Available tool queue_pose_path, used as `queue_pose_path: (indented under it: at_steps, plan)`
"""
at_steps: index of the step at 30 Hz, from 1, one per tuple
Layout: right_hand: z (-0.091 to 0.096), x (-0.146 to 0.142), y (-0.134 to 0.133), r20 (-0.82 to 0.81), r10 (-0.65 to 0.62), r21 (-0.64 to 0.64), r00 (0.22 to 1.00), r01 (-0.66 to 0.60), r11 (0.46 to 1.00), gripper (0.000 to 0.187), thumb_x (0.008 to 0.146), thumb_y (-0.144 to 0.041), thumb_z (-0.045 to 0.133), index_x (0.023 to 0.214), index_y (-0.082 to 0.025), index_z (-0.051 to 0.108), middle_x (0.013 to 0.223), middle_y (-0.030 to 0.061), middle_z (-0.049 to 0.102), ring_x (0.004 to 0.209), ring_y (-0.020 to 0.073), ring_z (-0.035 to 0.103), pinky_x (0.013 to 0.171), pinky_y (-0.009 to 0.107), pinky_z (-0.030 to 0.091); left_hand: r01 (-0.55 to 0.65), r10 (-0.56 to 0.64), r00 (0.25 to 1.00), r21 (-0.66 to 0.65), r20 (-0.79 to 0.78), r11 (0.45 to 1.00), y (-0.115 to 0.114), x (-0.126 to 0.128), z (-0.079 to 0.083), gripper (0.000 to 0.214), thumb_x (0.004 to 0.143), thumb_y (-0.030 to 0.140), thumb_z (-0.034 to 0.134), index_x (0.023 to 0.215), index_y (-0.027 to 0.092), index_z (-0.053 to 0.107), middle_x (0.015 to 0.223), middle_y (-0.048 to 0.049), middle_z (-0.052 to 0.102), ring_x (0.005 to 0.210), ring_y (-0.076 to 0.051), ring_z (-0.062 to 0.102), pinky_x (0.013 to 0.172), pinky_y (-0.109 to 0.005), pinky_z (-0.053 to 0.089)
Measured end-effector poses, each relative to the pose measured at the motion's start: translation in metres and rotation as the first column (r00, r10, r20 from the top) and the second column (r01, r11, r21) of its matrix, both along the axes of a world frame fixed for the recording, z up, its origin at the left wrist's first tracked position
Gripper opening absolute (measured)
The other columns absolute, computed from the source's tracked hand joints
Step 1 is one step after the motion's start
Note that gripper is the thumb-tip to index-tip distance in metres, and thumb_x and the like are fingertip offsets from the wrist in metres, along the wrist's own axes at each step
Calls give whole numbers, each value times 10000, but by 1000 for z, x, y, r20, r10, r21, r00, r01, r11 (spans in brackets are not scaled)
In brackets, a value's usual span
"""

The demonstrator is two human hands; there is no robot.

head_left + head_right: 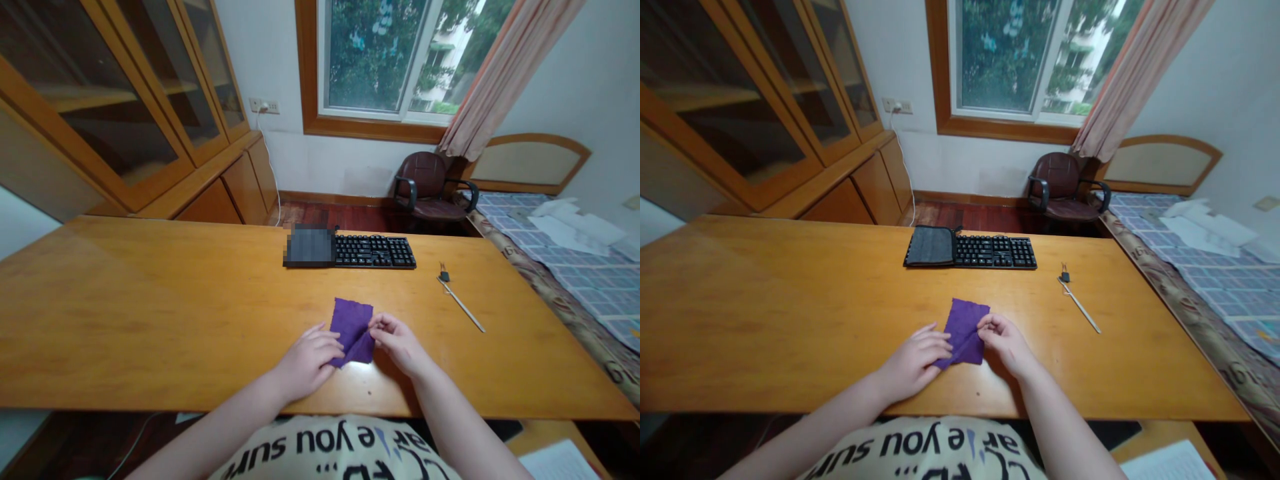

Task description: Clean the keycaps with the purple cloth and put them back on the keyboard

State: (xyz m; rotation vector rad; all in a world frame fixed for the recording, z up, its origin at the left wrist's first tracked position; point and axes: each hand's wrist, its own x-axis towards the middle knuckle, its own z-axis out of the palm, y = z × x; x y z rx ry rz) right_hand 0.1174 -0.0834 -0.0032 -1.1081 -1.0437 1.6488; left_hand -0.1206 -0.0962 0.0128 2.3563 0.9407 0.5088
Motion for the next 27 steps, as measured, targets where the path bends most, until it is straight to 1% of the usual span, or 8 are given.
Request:
queue_pose_path:
  at_steps: [2, 4, 7, 11, 15, 17, 21, 27]
  plan:
    - [9, 6, -1, 91, 104, 37, 990, -108, 994, 237, 683, -342, 733, 772, -189, 574, 630, -34, 544, 552, 94, 492, 539, 220, 403, 104, -104, 994, -19, -28, 994, 0, -1, 4, 255, 817, 149, 490, 992, 234, 655, 1074, -18, 691, 1101, -186, 573, 1083, -408, 311]
    - [17, 11, -3, 159, 203, 46, 966, -213, 976, 237, 699, -349, 723, 786, -179, 583, 659, -26, 556, 578, 95, 493, 557, 227, 400, 156, -160, 984, -68, -73, 985, -1, 0, 7, 251, 825, 150, 481, 989, 228, 655, 1036, -20, 697, 993, -176, 618, 974, -347, 420]
    - [23, 12, -3, 241, 265, 44, 934, -283, 958, 225, 719, -352, 700, 792, -172, 588, 658, -21, 561, 588, 100, 490, 569, 236, 392, 109, -126, 985, -133, -120, 985, 1, 4, 6, 253, 820, 144, 486, 985, 225, 658, 987, -19, 701, 900, -171, 637, 825, -279, 477]
    - [16, 8, 5, 361, 115, 105, 926, -162, 981, 207, 703, -350, 681, 763, -173, 591, 690, -1, 587, 625, 122, 512, 612, 261, 410, -83, 65, 993, -180, -103, 980, 11, 10, 0, 259, 807, 148, 496, 991, 228, 660, 997, -22, 698, 915, -169, 632, 819, -258, 465]
    - [7, 5, 20, 492, -23, 164, 870, -67, 984, 167, 719, -328, 618, 771, -172, 591, 694, 14, 606, 632, 142, 541, 612, 272, 424, -288, 259, 950, -166, -177, 943, 31, 19, -1, 202, 842, 271, 513, 951, 213, 673, 940, -48, 708, 870, -194, 643, 762, -272, 469]
    - [4, 5, 28, 565, -51, 192, 824, -70, 979, 149, 736, -309, 584, 791, -171, 596, 713, 19, 623, 649, 148, 564, 622, 271, 434, -330, 295, 929, -137, -224, 934, 41, 23, 1, 206, 842, 326, 531, 931, 210, 676, 913, -54, 712, 853, -204, 647, 743, -276, 468]
    - [-1, 3, 40, 684, -100, 223, 722, -77, 972, 105, 754, -261, 553, 780, -173, 605, 693, 16, 636, 634, 148, 578, 622, 266, 439, -389, 354, 898, -97, -262, 916, 55, 29, 1, 212, 851, 320, 527, 974, 225, 671, 979, -57, 715, 903, -219, 652, 779, -301, 471]
    - [-9, -4, 43, 735, -145, 236, 663, -49, 970, 87, 758, -224, 542, 750, -179, 616, 709, 28, 667, 674, 167, 605, 657, 278, 452, -443, 403, 871, -94, -279, 892, 59, 30, -12, 256, 840, 289, 552, 1068, 215, 643, 1045, -86, 704, 945, -240, 657, 816, -329, 481]
